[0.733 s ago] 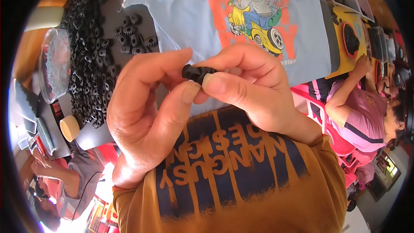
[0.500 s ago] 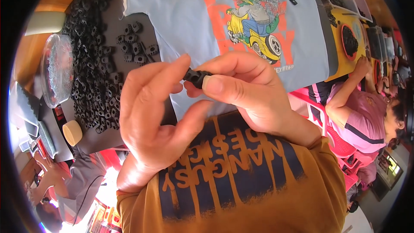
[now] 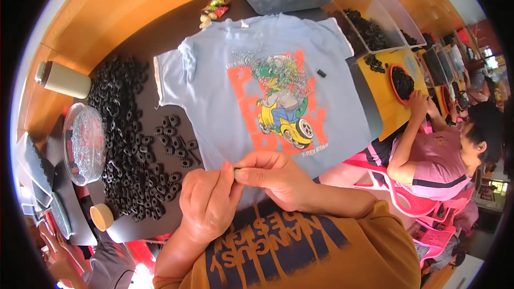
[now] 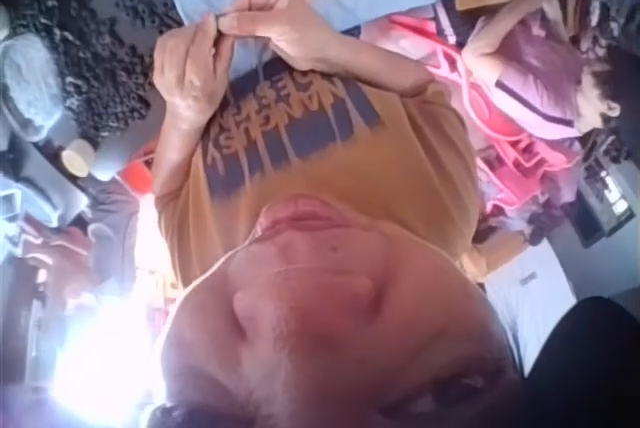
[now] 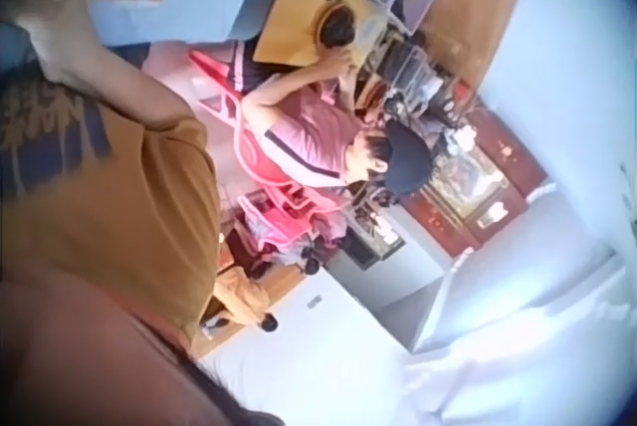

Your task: Assembling small black plastic components by inserting a metal spring into the housing and clicking the parts together.

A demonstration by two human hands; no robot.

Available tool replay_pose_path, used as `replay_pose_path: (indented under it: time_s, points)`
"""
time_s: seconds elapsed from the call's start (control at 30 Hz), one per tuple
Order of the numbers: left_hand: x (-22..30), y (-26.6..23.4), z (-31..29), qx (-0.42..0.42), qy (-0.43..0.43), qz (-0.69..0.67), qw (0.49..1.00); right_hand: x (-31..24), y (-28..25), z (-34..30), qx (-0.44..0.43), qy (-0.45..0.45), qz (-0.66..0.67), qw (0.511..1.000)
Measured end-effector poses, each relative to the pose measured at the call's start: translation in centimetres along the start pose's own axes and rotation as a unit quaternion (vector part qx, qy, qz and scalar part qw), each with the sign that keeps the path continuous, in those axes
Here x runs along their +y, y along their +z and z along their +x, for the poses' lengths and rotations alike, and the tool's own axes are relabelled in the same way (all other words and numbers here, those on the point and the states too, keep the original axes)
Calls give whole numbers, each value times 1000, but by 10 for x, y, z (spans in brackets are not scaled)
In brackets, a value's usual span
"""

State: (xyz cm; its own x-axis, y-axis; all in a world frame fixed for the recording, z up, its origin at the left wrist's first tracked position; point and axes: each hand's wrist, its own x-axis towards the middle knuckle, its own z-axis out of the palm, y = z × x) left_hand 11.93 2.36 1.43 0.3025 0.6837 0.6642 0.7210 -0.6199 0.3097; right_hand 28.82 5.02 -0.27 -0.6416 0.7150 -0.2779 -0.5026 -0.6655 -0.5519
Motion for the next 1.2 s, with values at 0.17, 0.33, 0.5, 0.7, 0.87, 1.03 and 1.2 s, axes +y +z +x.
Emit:
replay_pose_path:
  time_s: [0.17,0.33,0.5,0.7,0.87,1.03,1.2]
  points:
    - [-1,2,-4,-14,-85,-60,994,-14,7,6,30,24,-60,997]
    - [2,-6,-15,-22,-162,-63,985,-90,-7,47,76,-156,-209,962]
    - [-3,-17,-28,-34,-144,-52,988,-220,-42,124,217,-419,-352,808]
    - [0,-23,-55,-41,-200,-46,978,-240,-37,147,201,-417,-557,689]
    - [-10,-19,-66,-23,-174,-49,983,-100,-5,54,89,-200,-526,822]
    - [-26,-23,-63,-12,-153,-12,988,-22,-6,12,-56,-192,-640,742]
    - [-47,-28,-50,-6,-165,122,979,3,-9,1,-42,-190,-556,808]
